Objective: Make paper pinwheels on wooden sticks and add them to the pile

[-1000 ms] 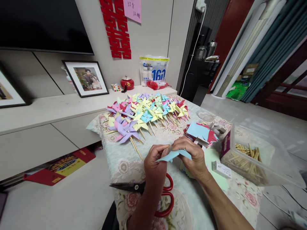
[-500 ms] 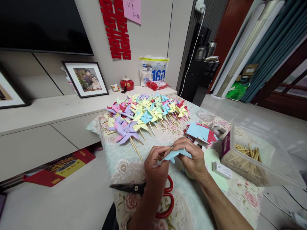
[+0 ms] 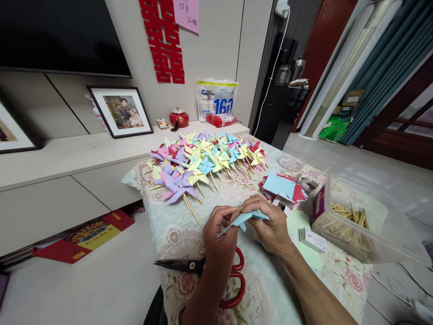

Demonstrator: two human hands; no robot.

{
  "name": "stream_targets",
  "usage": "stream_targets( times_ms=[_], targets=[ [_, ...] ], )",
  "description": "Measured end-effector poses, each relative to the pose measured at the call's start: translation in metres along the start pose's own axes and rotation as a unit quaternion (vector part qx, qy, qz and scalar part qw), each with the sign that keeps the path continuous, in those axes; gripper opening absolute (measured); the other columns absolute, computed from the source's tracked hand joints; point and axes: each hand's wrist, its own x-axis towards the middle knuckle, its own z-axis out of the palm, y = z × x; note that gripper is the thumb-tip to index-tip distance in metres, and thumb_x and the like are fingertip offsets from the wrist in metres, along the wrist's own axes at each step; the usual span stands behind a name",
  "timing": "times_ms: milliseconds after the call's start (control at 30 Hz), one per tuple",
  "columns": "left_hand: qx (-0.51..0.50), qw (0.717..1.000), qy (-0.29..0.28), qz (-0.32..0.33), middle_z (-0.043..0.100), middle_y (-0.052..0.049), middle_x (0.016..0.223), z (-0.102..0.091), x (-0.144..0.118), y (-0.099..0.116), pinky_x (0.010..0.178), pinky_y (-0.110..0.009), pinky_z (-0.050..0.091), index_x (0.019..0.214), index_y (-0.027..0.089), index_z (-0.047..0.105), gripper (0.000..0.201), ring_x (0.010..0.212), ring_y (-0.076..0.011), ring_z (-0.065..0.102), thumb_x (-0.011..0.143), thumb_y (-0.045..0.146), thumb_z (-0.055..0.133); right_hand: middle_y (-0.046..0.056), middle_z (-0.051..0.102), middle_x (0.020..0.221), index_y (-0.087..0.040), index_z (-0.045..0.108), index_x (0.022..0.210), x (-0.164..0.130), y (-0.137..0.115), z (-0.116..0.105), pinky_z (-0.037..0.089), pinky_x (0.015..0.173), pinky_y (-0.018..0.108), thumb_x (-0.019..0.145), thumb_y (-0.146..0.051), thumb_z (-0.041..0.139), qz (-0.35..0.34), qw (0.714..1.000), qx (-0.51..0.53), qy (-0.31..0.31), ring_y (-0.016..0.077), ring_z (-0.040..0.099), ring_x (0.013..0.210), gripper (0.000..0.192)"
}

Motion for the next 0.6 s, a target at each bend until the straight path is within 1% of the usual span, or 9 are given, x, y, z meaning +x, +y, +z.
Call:
stream_targets(
  times_ms=[333,600],
  targets=[
    [0.018,1.0,-0.001,0.007,0.066,-0.001,0.081,-0.0003,-0.0002,0.0012,0.066,-0.026,0.05,0.089,0.02,0.073,0.012,0.075,-0.016,0.063,0.081,0.016,0.066,0.002,0.069,0.083,-0.023,0.066,0.09,0.0009,0.0005,-0.0012,0.048,0.075,0.034,0.09,-0.01,0.061,-0.004,1.0,-0.01,-0.009,0.018,0.064,0.077,0.014],
    [0.038,0.999,-0.015,0.019,0.065,-0.001,0.083,-0.0021,-0.0005,-0.0002,0.067,-0.025,0.05,0.091,0.02,0.072,0.013,0.076,-0.0153,0.063,0.083,0.014,0.064,0.003,0.07,0.082,-0.024,0.066,0.089,0.001,0.0005,-0.0013,0.049,0.074,0.035,0.09,-0.012,0.061,0.002,1.0,-0.017,-0.009,0.019,0.064,0.077,0.012]
  ],
)
